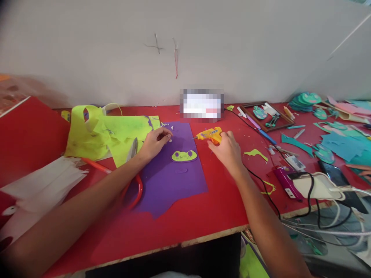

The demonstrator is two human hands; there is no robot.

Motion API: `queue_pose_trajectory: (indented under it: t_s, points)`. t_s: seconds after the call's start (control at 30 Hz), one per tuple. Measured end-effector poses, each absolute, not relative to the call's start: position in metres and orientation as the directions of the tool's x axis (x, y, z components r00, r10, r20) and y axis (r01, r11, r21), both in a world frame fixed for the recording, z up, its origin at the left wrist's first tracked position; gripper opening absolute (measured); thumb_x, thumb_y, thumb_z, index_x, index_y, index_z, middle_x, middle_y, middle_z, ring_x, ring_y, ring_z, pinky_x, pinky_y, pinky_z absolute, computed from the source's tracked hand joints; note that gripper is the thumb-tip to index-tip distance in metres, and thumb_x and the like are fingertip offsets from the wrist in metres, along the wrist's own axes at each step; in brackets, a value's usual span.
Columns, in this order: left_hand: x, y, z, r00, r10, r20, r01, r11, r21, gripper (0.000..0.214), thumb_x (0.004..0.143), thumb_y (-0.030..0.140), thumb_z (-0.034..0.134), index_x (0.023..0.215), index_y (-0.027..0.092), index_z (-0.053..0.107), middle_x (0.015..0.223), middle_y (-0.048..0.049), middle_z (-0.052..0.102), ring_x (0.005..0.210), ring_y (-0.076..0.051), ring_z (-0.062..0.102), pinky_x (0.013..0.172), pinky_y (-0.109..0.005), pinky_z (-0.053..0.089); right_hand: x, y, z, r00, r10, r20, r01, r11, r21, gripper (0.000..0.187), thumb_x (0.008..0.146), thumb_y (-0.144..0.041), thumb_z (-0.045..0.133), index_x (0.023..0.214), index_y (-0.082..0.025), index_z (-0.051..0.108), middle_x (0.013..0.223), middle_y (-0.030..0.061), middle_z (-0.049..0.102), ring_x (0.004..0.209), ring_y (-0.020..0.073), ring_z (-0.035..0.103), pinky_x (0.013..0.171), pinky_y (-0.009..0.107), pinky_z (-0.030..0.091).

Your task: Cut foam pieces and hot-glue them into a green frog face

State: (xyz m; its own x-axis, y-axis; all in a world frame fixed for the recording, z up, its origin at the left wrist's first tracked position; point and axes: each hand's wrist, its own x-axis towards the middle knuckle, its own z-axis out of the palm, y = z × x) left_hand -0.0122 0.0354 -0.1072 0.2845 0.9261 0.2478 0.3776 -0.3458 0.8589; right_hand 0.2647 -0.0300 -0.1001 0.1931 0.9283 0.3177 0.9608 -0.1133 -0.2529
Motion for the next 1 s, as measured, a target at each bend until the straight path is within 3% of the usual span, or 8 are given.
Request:
queue_pose_trajectory:
  t_s: [0.13, 0.27, 1.0]
  points:
    - [-0.012, 0.036, -0.107, 0.296, 0.923, 0.247, 0.387, -0.352, 0.852, 0.01, 0.085, 0.021, 0.054, 0.086, 0.018, 0.064, 0.074, -0.0015, 0.065, 0.069, -0.014, 0.058, 0.068, -0.027, 0.044, 0.237, -0.033, -0.106, 0.022, 0.905, 0.425, 0.951, 0.113, -0.289, 0.032, 0.088, -0.052, 0.06, 0.087, -0.02, 0.061, 0.093, 0.0089, 0.059, 0.073, 0.0214, 0.058, 0.056, 0.032, 0.038]
    - [-0.012, 0.036, -0.108, 0.298, 0.921, 0.252, 0.394, -0.359, 0.846, 0.011, 0.086, 0.023, 0.054, 0.085, 0.018, 0.064, 0.073, -0.0017, 0.064, 0.068, -0.014, 0.057, 0.066, -0.027, 0.043, 0.231, -0.032, -0.116, -0.095, 0.891, 0.444, 0.94, 0.227, -0.255, 0.029, 0.09, -0.047, 0.059, 0.096, -0.02, 0.064, 0.099, 0.0098, 0.062, 0.076, 0.0215, 0.06, 0.054, 0.031, 0.039]
    - [-0.012, 0.036, -0.11, 0.291, 0.919, 0.267, 0.393, -0.369, 0.842, 0.01, 0.083, 0.015, 0.056, 0.086, 0.017, 0.065, 0.076, -0.0013, 0.067, 0.072, -0.014, 0.061, 0.069, -0.027, 0.044, 0.24, -0.031, -0.117, -0.153, 0.909, 0.387, 0.911, 0.282, -0.302, 0.014, 0.091, -0.034, 0.061, 0.09, -0.019, 0.062, 0.096, 0.0077, 0.058, 0.079, 0.0211, 0.059, 0.062, 0.03, 0.041]
